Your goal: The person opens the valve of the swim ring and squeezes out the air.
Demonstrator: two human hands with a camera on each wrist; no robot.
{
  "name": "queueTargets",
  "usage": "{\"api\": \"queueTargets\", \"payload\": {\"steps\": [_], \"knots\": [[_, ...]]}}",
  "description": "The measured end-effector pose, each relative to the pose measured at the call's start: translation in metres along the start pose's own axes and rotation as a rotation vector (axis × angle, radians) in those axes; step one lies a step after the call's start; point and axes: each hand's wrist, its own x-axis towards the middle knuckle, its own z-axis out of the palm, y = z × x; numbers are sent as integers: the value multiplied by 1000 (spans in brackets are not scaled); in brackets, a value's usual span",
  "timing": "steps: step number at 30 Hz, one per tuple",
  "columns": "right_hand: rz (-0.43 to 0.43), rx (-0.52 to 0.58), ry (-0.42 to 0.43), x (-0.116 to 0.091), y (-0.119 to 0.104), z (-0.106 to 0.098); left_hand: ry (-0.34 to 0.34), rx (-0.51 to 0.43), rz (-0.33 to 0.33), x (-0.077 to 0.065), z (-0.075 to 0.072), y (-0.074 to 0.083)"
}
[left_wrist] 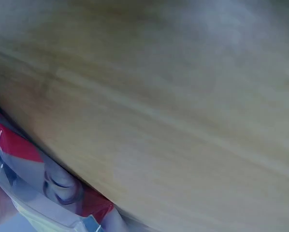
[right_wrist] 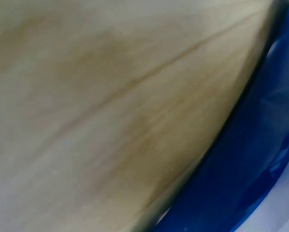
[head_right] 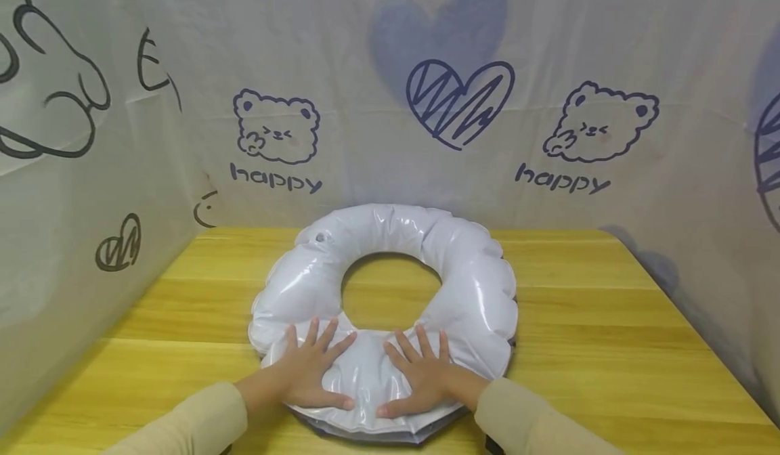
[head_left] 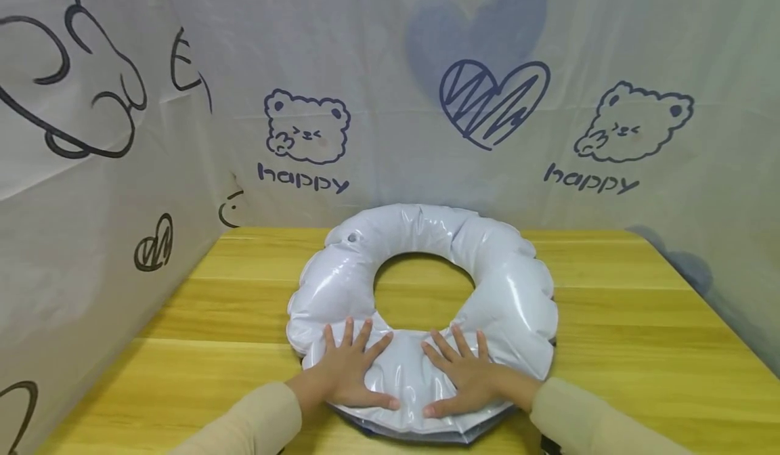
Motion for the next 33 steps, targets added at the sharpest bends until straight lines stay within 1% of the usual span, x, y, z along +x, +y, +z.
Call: {"api": "queueTargets", "payload": {"steps": [3,5,9,15,17,20,26,28,33], "knots": [[6,15,-3,-1,0,-1,-12,-42,4,-1,-3,0],[1,17,8,-1,0,1,-15,-53,7,-2,-3,1],[-20,-17,56,-3,0,7,-10,-41,12,-7,-3,3],[-59,-83,129,-9,2,12,34,-13,1,-16,-7,8],[-77,-106,142,-11,5,10,38,-25,-12,-20,-8,13],[-109,-132,159,-15,12,8,25,-36,-31,-24,-10,22],[-166,-188,213,-23,32,2,-4,-47,-26,-29,-11,42],[-186,-228,245,-25,38,1,-13,-51,-35,-30,-13,49],[-230,-329,366,-28,51,-2,-33,-48,-74,-28,-16,65]]}}
